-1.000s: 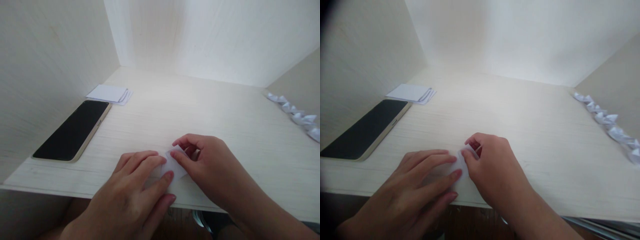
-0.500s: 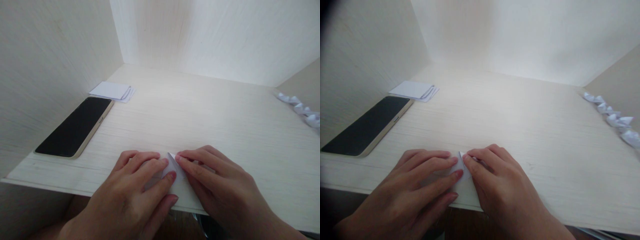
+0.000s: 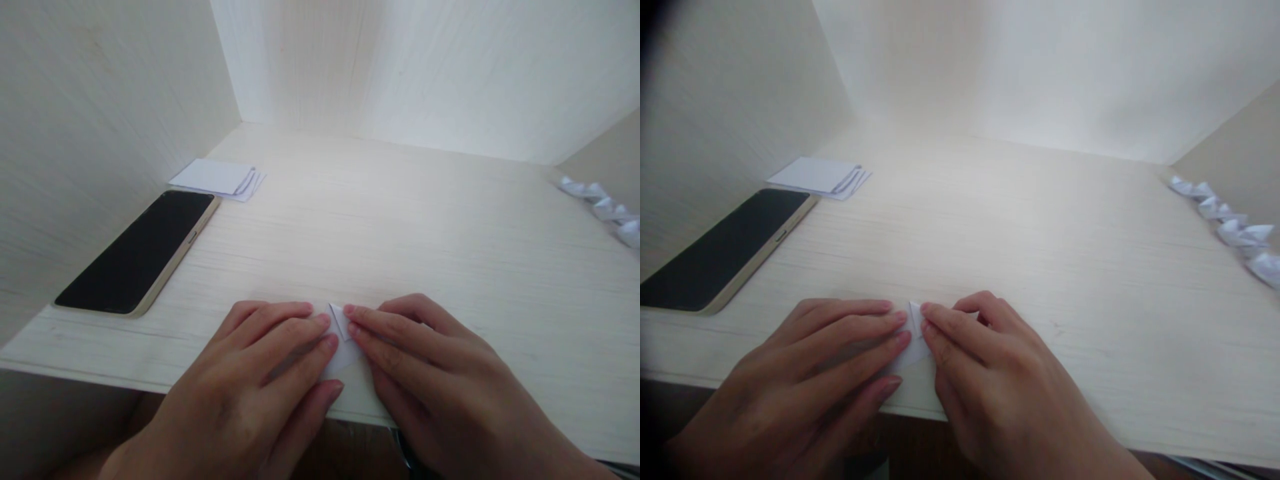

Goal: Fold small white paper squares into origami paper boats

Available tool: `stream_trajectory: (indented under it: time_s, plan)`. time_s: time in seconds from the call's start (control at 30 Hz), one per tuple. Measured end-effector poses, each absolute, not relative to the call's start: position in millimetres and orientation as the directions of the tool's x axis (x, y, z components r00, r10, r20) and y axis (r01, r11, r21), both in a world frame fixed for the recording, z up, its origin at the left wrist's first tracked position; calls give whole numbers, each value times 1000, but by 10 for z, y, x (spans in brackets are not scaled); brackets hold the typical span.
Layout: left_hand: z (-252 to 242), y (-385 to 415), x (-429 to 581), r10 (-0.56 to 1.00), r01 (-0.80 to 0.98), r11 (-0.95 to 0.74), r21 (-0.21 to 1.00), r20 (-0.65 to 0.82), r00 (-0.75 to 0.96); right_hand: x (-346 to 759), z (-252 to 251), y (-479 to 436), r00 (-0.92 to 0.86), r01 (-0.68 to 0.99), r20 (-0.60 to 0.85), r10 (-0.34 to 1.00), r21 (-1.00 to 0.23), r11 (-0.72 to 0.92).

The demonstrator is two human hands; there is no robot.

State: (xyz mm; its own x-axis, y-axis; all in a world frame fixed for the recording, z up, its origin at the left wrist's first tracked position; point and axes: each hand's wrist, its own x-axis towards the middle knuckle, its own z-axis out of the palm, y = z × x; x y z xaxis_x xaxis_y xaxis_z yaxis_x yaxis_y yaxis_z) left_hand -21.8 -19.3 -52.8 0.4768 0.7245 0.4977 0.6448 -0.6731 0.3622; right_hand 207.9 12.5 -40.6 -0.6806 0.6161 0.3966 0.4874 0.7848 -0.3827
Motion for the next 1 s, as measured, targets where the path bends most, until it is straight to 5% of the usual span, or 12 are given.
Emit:
stream_trajectory:
  time_s: [0.57,1.0]
  plan:
    - [-526,-212,-226,743,645,-661,382,448,496,2057,-366,118,-654,506,394,646,-406,761]
    - [-514,-184,-175,689,652,-713,256,424,587,2053,-371,131,-674,526,360,645,-379,761]
